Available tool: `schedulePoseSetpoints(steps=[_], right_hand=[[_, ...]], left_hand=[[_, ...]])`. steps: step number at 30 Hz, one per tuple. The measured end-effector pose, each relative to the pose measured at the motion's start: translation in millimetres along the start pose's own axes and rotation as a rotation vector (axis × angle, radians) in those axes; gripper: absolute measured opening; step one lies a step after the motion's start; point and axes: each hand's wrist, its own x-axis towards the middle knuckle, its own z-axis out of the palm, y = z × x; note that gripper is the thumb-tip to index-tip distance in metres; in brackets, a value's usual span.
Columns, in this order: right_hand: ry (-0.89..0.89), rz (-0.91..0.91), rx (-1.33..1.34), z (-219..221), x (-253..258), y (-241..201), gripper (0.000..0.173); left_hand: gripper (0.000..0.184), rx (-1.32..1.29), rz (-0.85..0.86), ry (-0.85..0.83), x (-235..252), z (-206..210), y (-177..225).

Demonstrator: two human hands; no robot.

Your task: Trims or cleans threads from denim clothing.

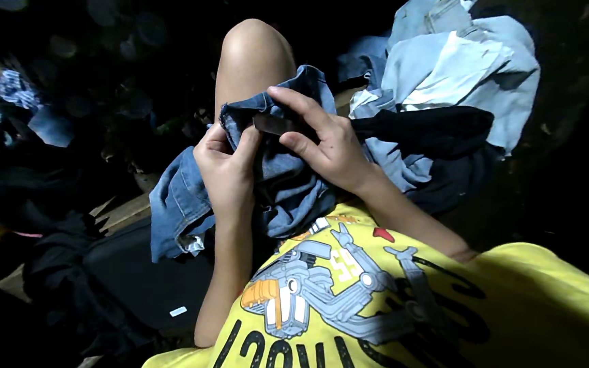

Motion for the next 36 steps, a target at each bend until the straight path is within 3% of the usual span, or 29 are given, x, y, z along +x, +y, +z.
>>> schedulePoseSetpoints(steps=[6,12,18,21,25,29,36], right_hand=[[0.082,-0.051,-0.023,9.0,9.2,-1.5,0.050],[0.046,0.055,0.038,12.1,4.4,-6.3,0.039],[-0.110,0.244,0.684,-12.6,19.4,-8.5,0.027],[-0.200,0.270,0.813,-29.6,24.4,-2.2,0.026],[-0.199,0.165,0.488,-39.3,26.9,-5.8,0.034],[-0.118,0.115,0.082,-26.5,15.4,-6.5,0.048],[-0.035,0.078,0.040,-3.9,6.8,0.1,0.049]], left_hand=[[0.018,-0.039,0.007,0.002,-2.2,-1.1,-0.9],[0.017,-0.038,0.038,0.003,-6.4,0.6,-7.3],[0.010,0.108,0.043,-0.133,0.3,-7.8,-1.5],[0.006,0.349,0.164,-0.217,6.7,-9.9,7.7],[0.009,0.460,0.270,-0.128,13.0,0.9,10.4],[0.004,0.344,0.159,-0.061,11.7,2.0,7.5],[0.013,0.132,0.040,-0.002,3.0,3.4,1.8]])
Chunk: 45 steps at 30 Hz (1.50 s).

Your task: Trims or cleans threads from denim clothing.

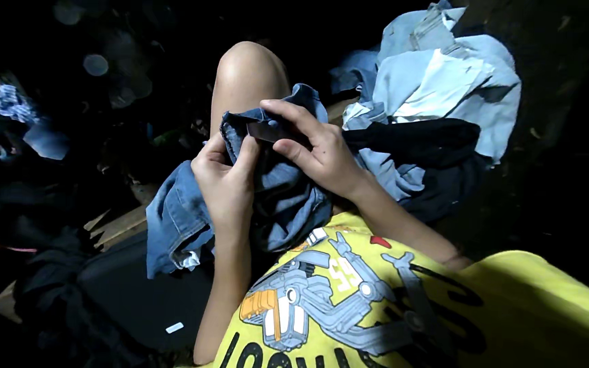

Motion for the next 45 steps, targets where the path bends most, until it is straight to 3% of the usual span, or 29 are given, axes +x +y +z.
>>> schedulePoseSetpoints(steps=[8,12,13,16,21,25,30,37,45], right_hand=[[-0.036,-0.006,0.123,1.3,2.0,-1.6,0.043],[-0.043,0.038,0.307,-4.1,1.7,4.3,0.059],[-0.030,0.030,0.323,-4.8,3.2,5.5,0.058],[-0.006,0.057,0.274,-13.4,6.5,3.5,0.033],[-0.033,0.110,0.454,-25.9,19.2,-5.8,0.037],[-0.014,0.001,0.098,-23.6,16.8,-1.3,0.051],[-0.056,0.009,-0.191,-20.2,-0.1,-8.8,0.054],[0.004,0.041,-0.144,-2.8,4.8,-9.0,0.054],[0.129,-0.024,-0.193,15.4,-0.8,-8.9,0.041]], left_hand=[[0.013,-0.106,-0.033,0.053,-0.7,-3.2,-1.7],[0.013,-0.145,-0.040,0.069,1.8,-2.9,-1.0],[0.013,-0.149,-0.041,0.070,2.2,-3.0,-0.8],[0.012,-0.141,-0.027,0.077,3.1,-3.0,-1.6],[0.011,-0.115,-0.008,0.079,4.5,-1.4,-3.4],[0.013,-0.107,-0.017,0.083,4.8,-1.1,-2.6],[0.014,-0.132,-0.014,0.072,4.6,-2.0,-4.4],[0.017,-0.094,0.028,-0.007,0.0,-5.3,-10.0],[0.019,-0.179,0.009,0.021,0.1,-4.0,-11.0]])
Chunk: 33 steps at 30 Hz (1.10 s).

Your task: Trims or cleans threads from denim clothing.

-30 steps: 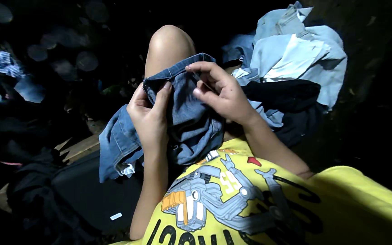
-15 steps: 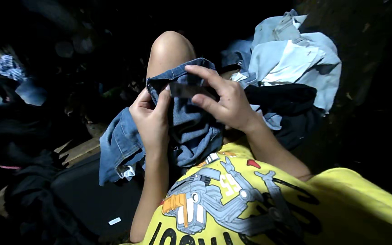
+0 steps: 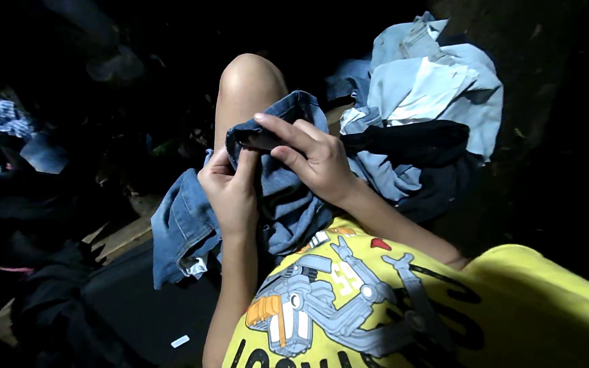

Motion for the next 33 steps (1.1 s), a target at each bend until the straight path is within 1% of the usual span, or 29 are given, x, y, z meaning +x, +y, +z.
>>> schedulePoseSetpoints(steps=[2,6,8,9,10,12,13,15,17,19,21,24,27,30,33], right_hand=[[-0.017,0.013,-0.025,-0.8,0.3,-1.0,0.041],[-0.016,0.026,-0.056,-0.1,4.7,-0.9,0.040],[-0.027,0.032,0.004,-2.6,3.4,3.8,0.038],[-0.081,0.064,0.087,-8.3,4.5,6.4,0.038],[-0.172,0.108,0.219,-16.7,7.6,9.1,0.038],[-0.356,0.221,0.527,-34.7,15.6,12.8,0.037],[-0.406,0.273,0.651,-40.9,19.5,13.4,0.036],[-0.504,0.324,0.787,-53.1,25.6,15.9,0.036],[-0.514,0.280,0.809,-56.5,23.2,18.6,0.037],[-0.463,0.199,0.750,-54.1,15.6,18.1,0.039],[-0.414,0.125,0.621,-50.8,8.2,15.7,0.040],[-0.279,0.031,0.309,-42.6,-2.0,10.9,0.046],[-0.161,-0.050,0.082,-31.5,-7.3,11.9,0.053],[-0.096,-0.120,-0.002,-19.3,-7.9,16.8,0.049],[-0.066,-0.139,-0.022,-11.8,-3.5,15.8,0.047]], left_hand=[[0.016,0.038,0.040,-0.048,0.8,0.2,-3.2],[0.010,0.302,0.177,-0.111,3.5,-4.7,-7.1],[0.012,0.421,0.226,-0.150,3.1,-8.2,-7.8],[0.013,0.457,0.249,-0.168,4.4,-9.4,-8.5],[0.013,0.454,0.267,-0.183,5.9,-10.2,-9.7],[0.011,0.425,0.250,-0.235,6.8,-14.1,-9.0],[0.010,0.387,0.228,-0.254,7.1,-15.3,-7.8],[0.007,0.280,0.191,-0.219,6.3,-12.3,-5.8],[0.009,0.192,0.173,-0.150,3.5,-9.8,-4.4],[0.008,0.159,0.177,-0.096,4.0,-8.5,-5.8],[0.008,0.153,0.198,-0.077,4.8,-7.9,-8.7],[0.008,0.144,0.212,-0.084,4.6,-8.1,-10.4],[0.009,0.086,0.159,-0.083,4.1,-8.0,-7.3],[0.013,0.055,0.124,-0.092,3.3,-7.7,-5.4],[0.012,0.102,0.132,-0.109,3.3,-5.4,-5.1]])
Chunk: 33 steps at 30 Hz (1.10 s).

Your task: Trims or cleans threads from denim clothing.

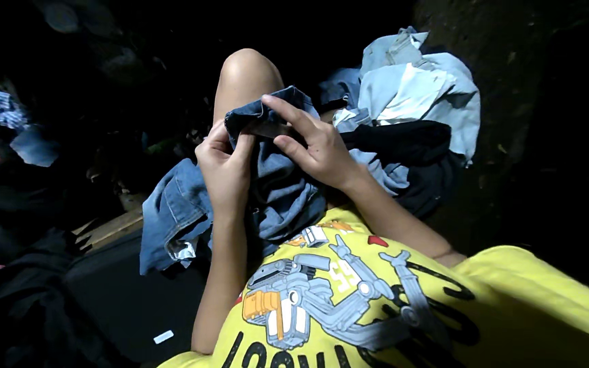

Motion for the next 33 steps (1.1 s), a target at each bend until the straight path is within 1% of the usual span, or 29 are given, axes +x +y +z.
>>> schedulePoseSetpoints(steps=[3,6,8,9,12,14,16,20,22,23,25,27,29,33], right_hand=[[0.046,0.026,0.047,7.7,1.2,-4.4,0.043],[0.140,0.028,0.127,18.1,4.2,-4.7,0.037],[0.153,0.066,0.246,20.8,4.4,-4.9,0.036],[0.115,0.106,0.360,16.8,5.9,-5.4,0.035],[-0.076,0.288,0.803,-8.9,11.8,-8.4,0.033],[-0.131,0.366,0.913,-19.7,16.0,-6.9,0.032],[-0.186,0.375,0.930,-24.4,22.0,-4.6,0.032],[-0.222,0.328,0.878,-30.7,24.9,-9.7,0.031],[-0.234,0.264,0.756,-29.6,26.7,-12.9,0.033],[-0.232,0.222,0.638,-27.5,25.1,-14.6,0.035],[-0.181,0.138,0.367,-19.8,19.1,-15.2,0.042],[-0.130,0.120,0.210,-11.5,11.0,-14.2,0.048],[-0.066,0.123,0.118,-3.6,3.5,-11.9,0.050],[0.031,0.112,0.042,4.6,-2.8,-8.3,0.049]], left_hand=[[0.009,0.081,0.042,-0.032,-2.5,0.8,-2.6],[0.009,0.102,0.043,-0.012,-1.1,0.6,-5.0],[0.008,0.129,0.049,-0.020,-0.3,-1.6,-5.1],[0.008,0.146,0.058,-0.031,0.8,-3.2,-4.8],[0.010,0.254,0.087,-0.056,-0.6,-6.3,-2.2],[0.012,0.351,0.107,-0.030,-0.6,-5.5,0.5],[0.012,0.381,0.124,0.011,1.2,-4.2,0.4],[0.014,0.262,0.130,0.049,-1.1,2.7,0.1],[0.006,0.202,0.103,0.071,-0.7,5.6,2.9],[0.005,0.168,0.058,0.084,-1.8,6.3,4.3],[0.012,0.071,-0.044,0.104,-2.6,6.2,7.6],[0.018,-0.012,-0.110,0.126,-3.1,6.6,11.0],[0.018,-0.042,-0.145,0.124,-4.1,6.1,12.3],[0.016,-0.033,-0.136,0.080,-6.1,3.6,10.2]])
